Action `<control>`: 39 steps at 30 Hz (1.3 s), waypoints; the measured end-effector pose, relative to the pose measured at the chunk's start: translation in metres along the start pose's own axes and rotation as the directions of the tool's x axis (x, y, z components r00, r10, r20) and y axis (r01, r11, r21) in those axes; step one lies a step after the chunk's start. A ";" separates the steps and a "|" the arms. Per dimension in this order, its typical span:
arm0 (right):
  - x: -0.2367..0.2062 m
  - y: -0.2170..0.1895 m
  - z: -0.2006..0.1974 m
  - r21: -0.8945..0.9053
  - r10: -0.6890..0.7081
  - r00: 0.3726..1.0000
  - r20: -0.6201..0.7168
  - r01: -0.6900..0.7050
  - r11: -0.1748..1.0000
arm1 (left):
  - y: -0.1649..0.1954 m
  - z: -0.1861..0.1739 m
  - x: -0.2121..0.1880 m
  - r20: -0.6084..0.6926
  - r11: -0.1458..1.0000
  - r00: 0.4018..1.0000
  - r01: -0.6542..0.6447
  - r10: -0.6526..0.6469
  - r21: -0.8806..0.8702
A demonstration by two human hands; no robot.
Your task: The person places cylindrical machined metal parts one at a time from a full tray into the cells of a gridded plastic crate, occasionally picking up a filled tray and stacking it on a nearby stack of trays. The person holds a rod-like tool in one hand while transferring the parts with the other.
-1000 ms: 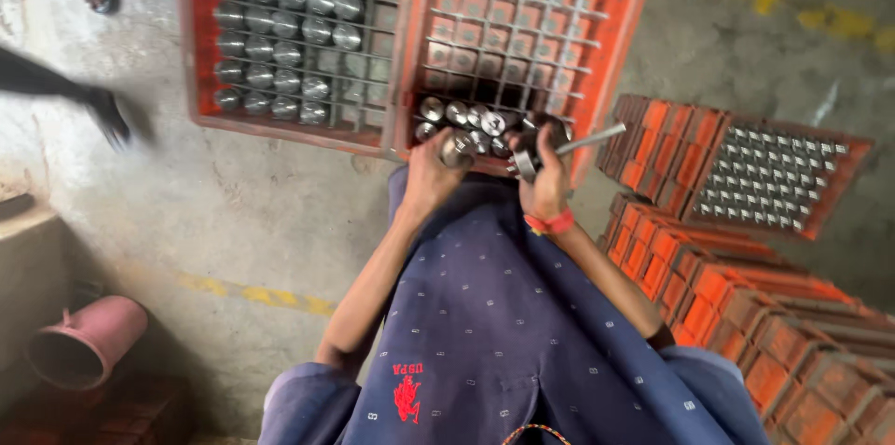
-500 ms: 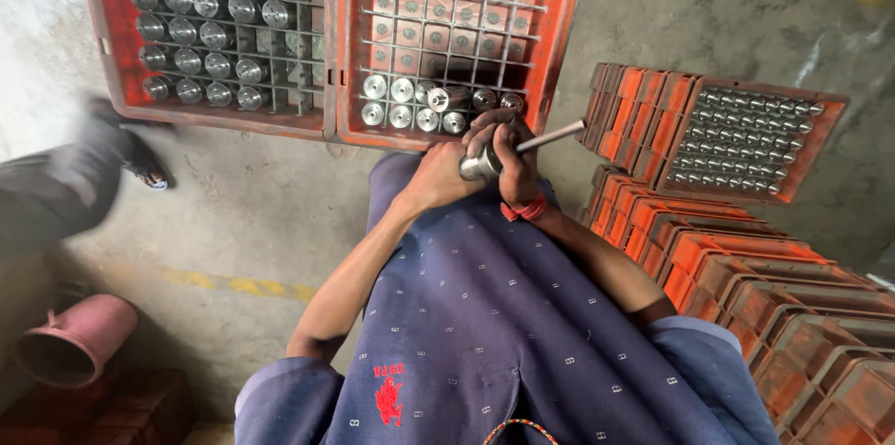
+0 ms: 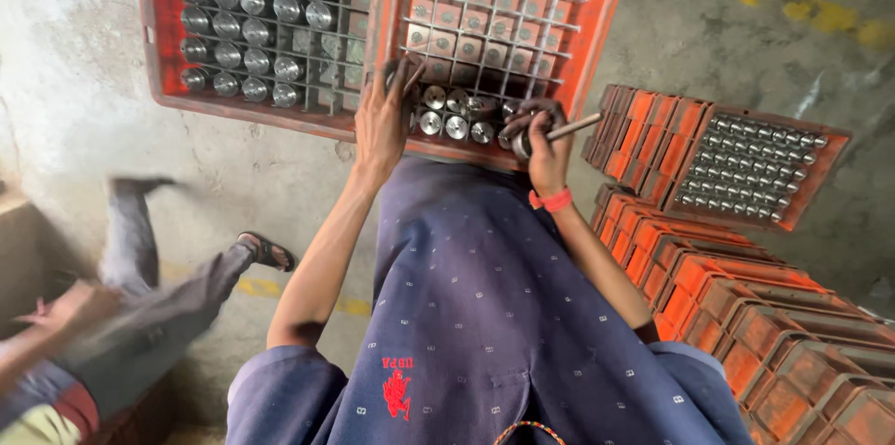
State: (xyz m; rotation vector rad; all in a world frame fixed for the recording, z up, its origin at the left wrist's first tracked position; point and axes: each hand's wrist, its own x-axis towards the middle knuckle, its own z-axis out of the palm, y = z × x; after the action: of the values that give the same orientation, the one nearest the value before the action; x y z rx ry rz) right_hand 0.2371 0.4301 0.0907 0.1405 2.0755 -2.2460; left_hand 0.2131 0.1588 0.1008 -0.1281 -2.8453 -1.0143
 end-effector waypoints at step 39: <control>-0.012 -0.005 0.047 0.520 0.296 0.922 -0.249 -0.130 0.844 | 0.024 0.027 -0.036 0.290 0.698 0.897 0.441 -0.332 -0.564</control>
State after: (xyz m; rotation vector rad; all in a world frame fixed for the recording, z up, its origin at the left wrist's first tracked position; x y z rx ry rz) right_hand 0.2474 0.3832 0.1008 0.7817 1.4304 -2.6878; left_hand 0.2494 0.1928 0.0902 0.3784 -2.5901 -2.1043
